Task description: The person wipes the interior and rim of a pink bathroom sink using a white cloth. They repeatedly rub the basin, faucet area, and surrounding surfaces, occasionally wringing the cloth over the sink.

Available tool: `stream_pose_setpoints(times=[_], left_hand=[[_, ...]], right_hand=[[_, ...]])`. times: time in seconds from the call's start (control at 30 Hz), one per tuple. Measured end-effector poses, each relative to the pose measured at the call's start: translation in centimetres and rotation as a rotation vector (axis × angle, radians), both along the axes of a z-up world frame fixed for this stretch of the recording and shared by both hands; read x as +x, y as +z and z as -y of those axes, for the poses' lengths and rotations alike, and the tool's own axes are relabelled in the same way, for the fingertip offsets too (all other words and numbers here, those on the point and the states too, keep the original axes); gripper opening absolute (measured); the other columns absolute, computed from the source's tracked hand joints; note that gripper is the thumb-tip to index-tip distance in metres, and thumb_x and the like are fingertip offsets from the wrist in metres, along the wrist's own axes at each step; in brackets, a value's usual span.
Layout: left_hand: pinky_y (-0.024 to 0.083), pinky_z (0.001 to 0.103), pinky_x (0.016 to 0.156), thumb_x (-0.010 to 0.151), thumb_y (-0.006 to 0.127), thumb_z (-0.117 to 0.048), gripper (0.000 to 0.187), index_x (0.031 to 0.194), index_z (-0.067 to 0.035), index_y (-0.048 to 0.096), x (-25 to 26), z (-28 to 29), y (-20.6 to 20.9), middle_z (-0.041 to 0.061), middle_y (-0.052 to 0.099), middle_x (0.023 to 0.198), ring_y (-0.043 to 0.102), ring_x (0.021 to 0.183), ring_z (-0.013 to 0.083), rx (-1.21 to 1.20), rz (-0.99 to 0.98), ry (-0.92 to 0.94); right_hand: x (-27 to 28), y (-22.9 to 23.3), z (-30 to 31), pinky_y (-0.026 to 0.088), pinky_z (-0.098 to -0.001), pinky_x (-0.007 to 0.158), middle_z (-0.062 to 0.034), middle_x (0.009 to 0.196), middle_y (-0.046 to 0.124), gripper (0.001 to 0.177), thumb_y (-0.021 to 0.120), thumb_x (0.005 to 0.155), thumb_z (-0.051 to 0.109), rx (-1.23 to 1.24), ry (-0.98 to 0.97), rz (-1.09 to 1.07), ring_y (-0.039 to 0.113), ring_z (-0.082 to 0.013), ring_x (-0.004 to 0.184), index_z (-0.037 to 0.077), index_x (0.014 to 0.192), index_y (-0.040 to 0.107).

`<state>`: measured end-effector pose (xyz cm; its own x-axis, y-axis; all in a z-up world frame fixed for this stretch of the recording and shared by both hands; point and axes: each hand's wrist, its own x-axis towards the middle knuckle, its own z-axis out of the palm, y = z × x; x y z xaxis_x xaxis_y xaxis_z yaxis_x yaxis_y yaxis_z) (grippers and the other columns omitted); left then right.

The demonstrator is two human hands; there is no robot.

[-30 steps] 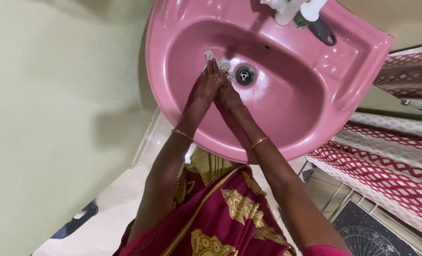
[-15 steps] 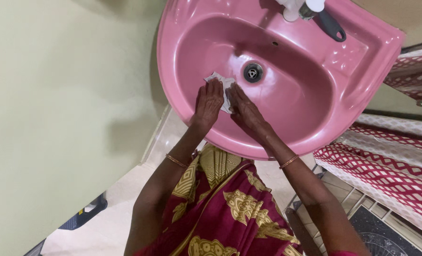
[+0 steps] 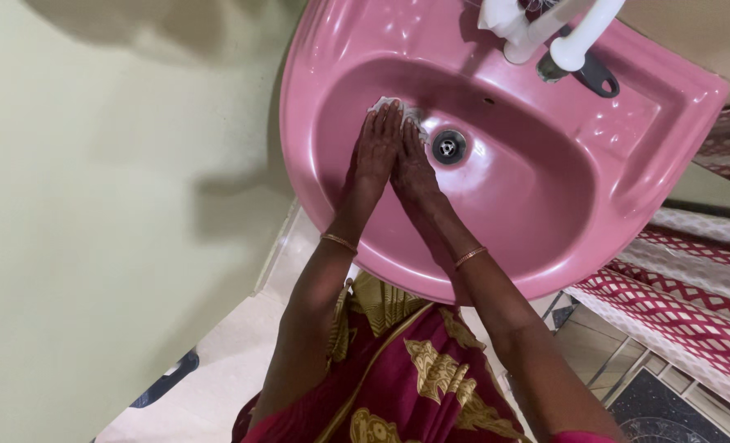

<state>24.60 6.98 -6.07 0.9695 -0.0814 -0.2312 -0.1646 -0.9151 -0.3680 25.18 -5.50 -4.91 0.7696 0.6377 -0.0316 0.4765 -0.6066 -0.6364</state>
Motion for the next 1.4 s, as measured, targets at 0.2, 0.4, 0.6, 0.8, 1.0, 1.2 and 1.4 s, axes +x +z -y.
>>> stream_pose_setpoints(times=[0.2, 0.4, 0.6, 0.8, 1.0, 1.2, 1.4], left_hand=[[0.001, 0.05, 0.129, 0.105, 0.038, -0.026, 0.06, 0.161, -0.008, 0.027, 0.3, -2.2, 0.4, 0.012, 0.014, 0.172, 0.011, 0.159, 0.0309, 0.138, -0.009, -0.108], [0.0, 0.052, 0.128, 0.108, 0.037, -0.025, 0.057, 0.16, -0.001, 0.032, -4.7, -4.4, 4.7, 0.023, 0.022, 0.168, 0.015, 0.157, 0.0378, 0.108, -0.138, -0.073], [0.036, 0.045, 0.11, 0.095, 0.058, -0.02, 0.055, 0.145, 0.003, 0.053, -8.1, -3.1, 4.6, 0.027, 0.046, 0.155, 0.045, 0.141, 0.0358, 0.042, -0.13, 0.031], [0.048, 0.041, 0.099, 0.088, 0.066, -0.016, 0.039, 0.122, 0.003, 0.071, -11.8, 0.8, 5.2, 0.027, 0.066, 0.133, 0.059, 0.127, 0.0344, -0.161, -0.06, 0.145], [0.052, 0.046, 0.094, 0.093, 0.065, -0.012, 0.028, 0.117, -0.002, 0.073, -12.6, 5.1, 6.0, 0.018, 0.071, 0.117, 0.062, 0.12, 0.0335, -0.39, -0.32, 0.3], [0.043, 0.051, 0.105, 0.087, 0.067, -0.017, 0.026, 0.111, -0.008, 0.074, -12.4, 5.9, 6.7, 0.015, 0.065, 0.125, 0.053, 0.127, 0.0318, -0.684, -0.288, 0.345], [0.041, 0.049, 0.114, 0.098, 0.059, -0.02, 0.032, 0.122, -0.002, 0.069, -13.4, 5.7, 2.8, 0.025, 0.057, 0.146, 0.047, 0.14, 0.037, -0.575, -0.131, 0.244]], right_hand=[[0.5, 0.5, -2.2, 0.013, -0.0528, 0.129, -0.0315, 0.167, 0.013, 0.071, 0.052, 0.104, 0.007, 0.016, 0.086, 0.084, 0.014, -0.0453, 0.156, -0.005, 0.162, 0.013], [-2.0, 2.6, -3.8, 0.015, -0.0437, 0.132, -0.0238, 0.171, 0.012, 0.076, 0.042, 0.094, -0.004, 0.214, 0.176, -0.207, 0.014, -0.0388, 0.158, 0.002, 0.163, 0.013], [-4.9, 7.7, 0.1, 0.015, -0.0437, 0.132, -0.0204, 0.173, 0.014, 0.089, 0.046, 0.076, -0.008, 0.315, 0.398, -0.424, 0.013, -0.0357, 0.161, 0.005, 0.162, 0.022], [-6.8, 11.0, 4.3, 0.042, -0.0472, 0.113, -0.0196, 0.16, 0.044, 0.09, 0.046, 0.072, -0.002, 0.216, 0.384, -0.664, 0.055, -0.0365, 0.128, 0.009, 0.16, 0.028], [-7.3, 10.5, 8.3, 0.046, -0.0481, 0.112, -0.0192, 0.147, 0.058, 0.075, 0.05, 0.085, -0.003, 0.012, 0.389, -0.753, 0.062, -0.0351, 0.122, 0.008, 0.159, 0.038], [-6.6, 12.8, 11.0, 0.038, -0.0418, 0.123, -0.0119, 0.161, 0.044, 0.06, 0.06, 0.091, 0.0, -0.109, 0.245, -0.541, 0.049, -0.0302, 0.143, 0.01, 0.148, 0.048], [-7.2, 9.9, 9.5, 0.021, -0.0465, 0.126, -0.0158, 0.164, 0.029, 0.062, 0.057, 0.096, 0.005, -0.2, 0.32, -0.252, 0.023, -0.0327, 0.153, 0.01, 0.155, 0.039]])
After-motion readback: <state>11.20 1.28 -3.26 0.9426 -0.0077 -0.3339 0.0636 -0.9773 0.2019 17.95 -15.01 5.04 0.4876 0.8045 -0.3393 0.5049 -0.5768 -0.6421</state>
